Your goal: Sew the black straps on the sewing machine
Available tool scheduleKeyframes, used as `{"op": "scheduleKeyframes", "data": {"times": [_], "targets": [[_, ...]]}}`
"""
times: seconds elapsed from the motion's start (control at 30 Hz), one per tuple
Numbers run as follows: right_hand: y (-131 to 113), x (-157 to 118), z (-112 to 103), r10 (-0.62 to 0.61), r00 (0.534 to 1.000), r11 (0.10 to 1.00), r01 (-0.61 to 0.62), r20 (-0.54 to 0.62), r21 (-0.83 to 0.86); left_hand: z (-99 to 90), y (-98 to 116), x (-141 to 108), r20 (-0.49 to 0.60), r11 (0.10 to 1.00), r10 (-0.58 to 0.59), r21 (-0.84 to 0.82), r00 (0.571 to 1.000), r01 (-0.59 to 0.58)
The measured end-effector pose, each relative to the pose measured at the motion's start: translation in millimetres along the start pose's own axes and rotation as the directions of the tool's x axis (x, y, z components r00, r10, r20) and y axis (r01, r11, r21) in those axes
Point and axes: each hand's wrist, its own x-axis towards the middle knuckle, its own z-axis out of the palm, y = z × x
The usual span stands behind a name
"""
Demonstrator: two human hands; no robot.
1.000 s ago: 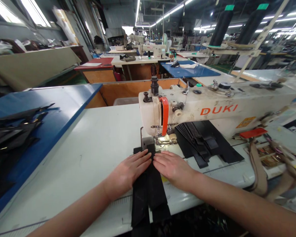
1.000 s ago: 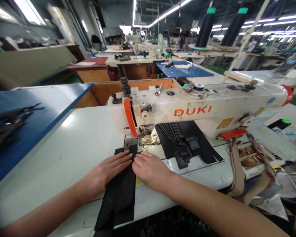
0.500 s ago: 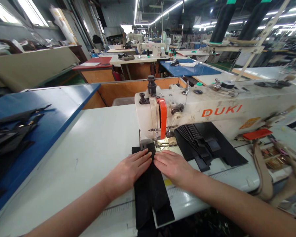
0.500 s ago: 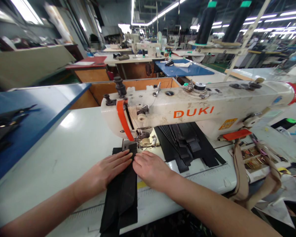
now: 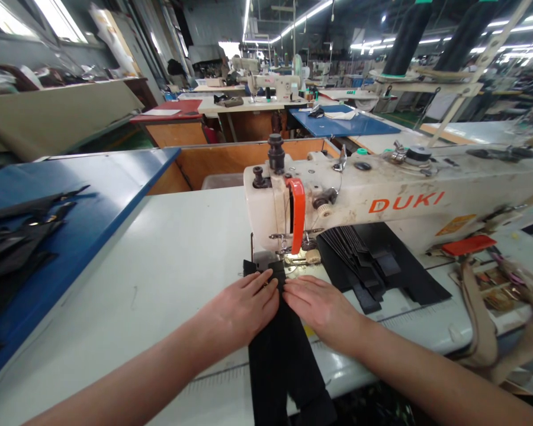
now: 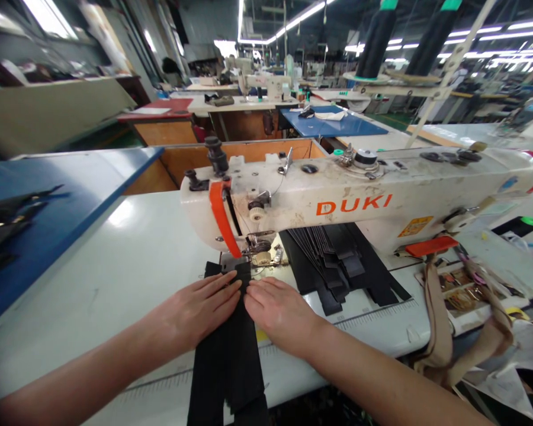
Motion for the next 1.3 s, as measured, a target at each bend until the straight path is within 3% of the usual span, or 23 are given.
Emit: {"op": "scheduleKeyframes", "data": {"times": [0.43,0.67,1.3], "targets": [[5,5,3,0.072,0.992,0.997,-0.075,0.105,0.023,11.0,-18,-6,0.022,0.995,0.015,-0.094,1.000,-0.013],[5,11,3,0.108,0.986,0.993,-0.112,0.127,0.024,28.7,-26,-13,-0.071,0.982,-0.011,-0.188,0.997,-0.002],[6,13,6,0.157,0.976,0.986,-0.165,0.153,0.039,31.2,-35,-12,-0.026,0.980,0.014,-0.198,1.000,-0.019]]}}
